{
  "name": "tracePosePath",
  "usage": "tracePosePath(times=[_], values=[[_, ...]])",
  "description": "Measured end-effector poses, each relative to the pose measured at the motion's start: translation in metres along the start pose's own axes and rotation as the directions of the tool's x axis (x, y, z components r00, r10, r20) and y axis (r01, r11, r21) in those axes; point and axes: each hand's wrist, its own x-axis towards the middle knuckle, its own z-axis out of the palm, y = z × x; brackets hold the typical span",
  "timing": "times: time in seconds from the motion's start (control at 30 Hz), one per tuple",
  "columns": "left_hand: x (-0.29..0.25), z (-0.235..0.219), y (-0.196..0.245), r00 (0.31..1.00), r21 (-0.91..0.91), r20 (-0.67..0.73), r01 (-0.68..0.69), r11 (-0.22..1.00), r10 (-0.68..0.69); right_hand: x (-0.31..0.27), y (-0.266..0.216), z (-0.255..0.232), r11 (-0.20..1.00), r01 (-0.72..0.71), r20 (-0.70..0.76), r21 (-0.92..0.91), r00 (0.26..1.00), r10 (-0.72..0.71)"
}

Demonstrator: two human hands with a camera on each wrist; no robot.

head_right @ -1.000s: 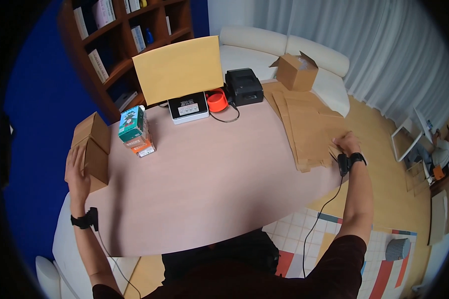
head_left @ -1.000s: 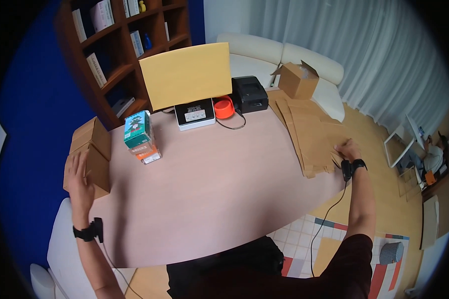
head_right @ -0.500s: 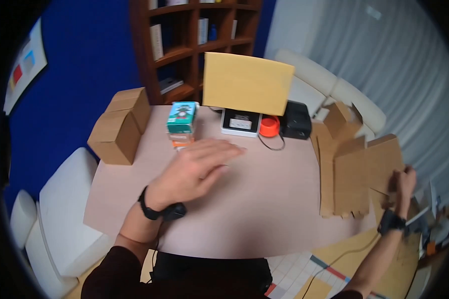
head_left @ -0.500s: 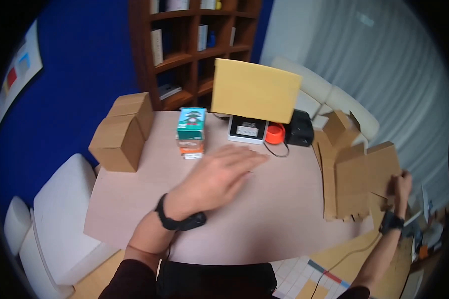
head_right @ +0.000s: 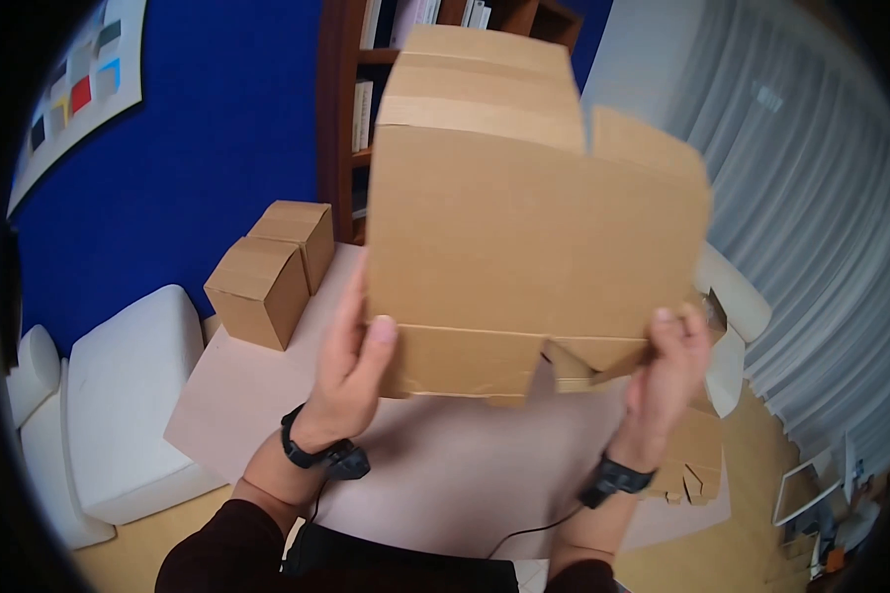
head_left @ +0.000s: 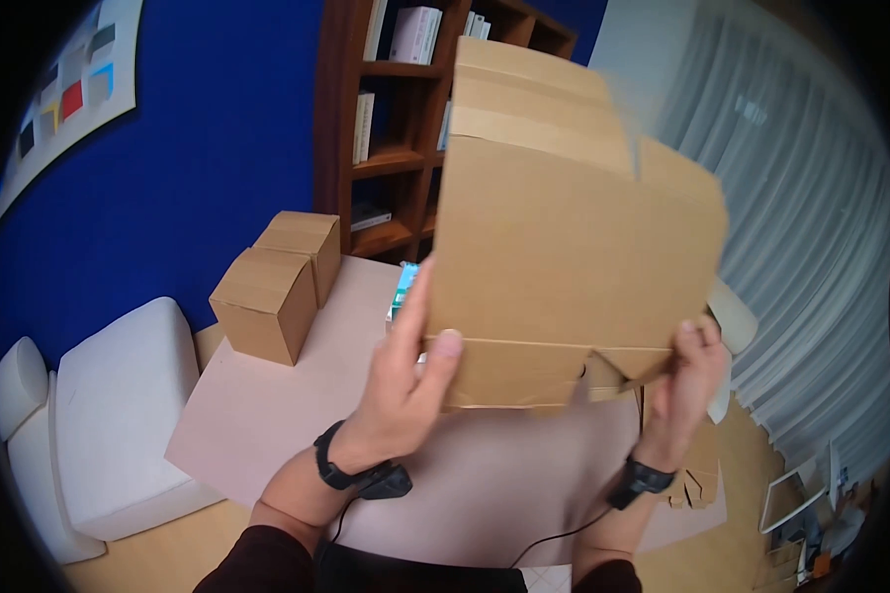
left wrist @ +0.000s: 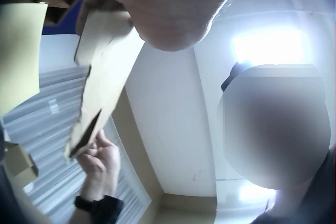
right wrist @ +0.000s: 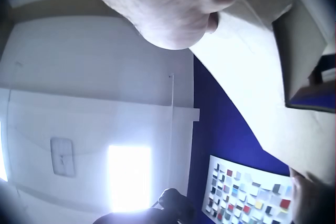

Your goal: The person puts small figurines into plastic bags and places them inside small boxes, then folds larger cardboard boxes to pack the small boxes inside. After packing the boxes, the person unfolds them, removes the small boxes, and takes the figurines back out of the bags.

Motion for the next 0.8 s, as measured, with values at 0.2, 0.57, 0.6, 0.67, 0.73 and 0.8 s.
tracePosePath(times=[0.2, 0.57, 0.6, 0.67, 0.73, 0.8], values=[[-0.001, -0.028, 0.005, 0.994, -0.32, -0.084, 0.045, 0.946, -0.076, -0.017, 0.055, 0.027, 0.941, -0.213, 0.048, 0.263, 0.977, 0.208], [-0.012, -0.025, -0.037, 0.973, -0.436, 0.222, 0.038, 0.899, 0.067, -0.026, 0.055, 0.049, 0.942, -0.223, 0.015, 0.25, 0.974, 0.226], [-0.016, -0.025, -0.04, 0.973, -0.435, 0.224, 0.044, 0.9, 0.061, -0.029, 0.055, 0.051, 0.949, -0.206, 0.026, 0.239, 0.978, 0.206], [-0.02, -0.024, -0.038, 0.977, -0.359, 0.206, 0.029, 0.933, 0.049, -0.033, 0.053, 0.051, 0.966, -0.191, 0.077, 0.176, 0.981, 0.18], [-0.021, -0.024, -0.036, 0.981, -0.278, 0.19, 0.008, 0.961, 0.047, -0.038, 0.044, 0.056, 0.979, -0.165, 0.129, 0.12, 0.98, 0.149], [-0.023, -0.025, -0.035, 0.983, -0.197, 0.175, -0.016, 0.98, 0.051, -0.045, 0.029, 0.064, 0.982, -0.189, 0.302, 0.026, 0.938, 0.173]])
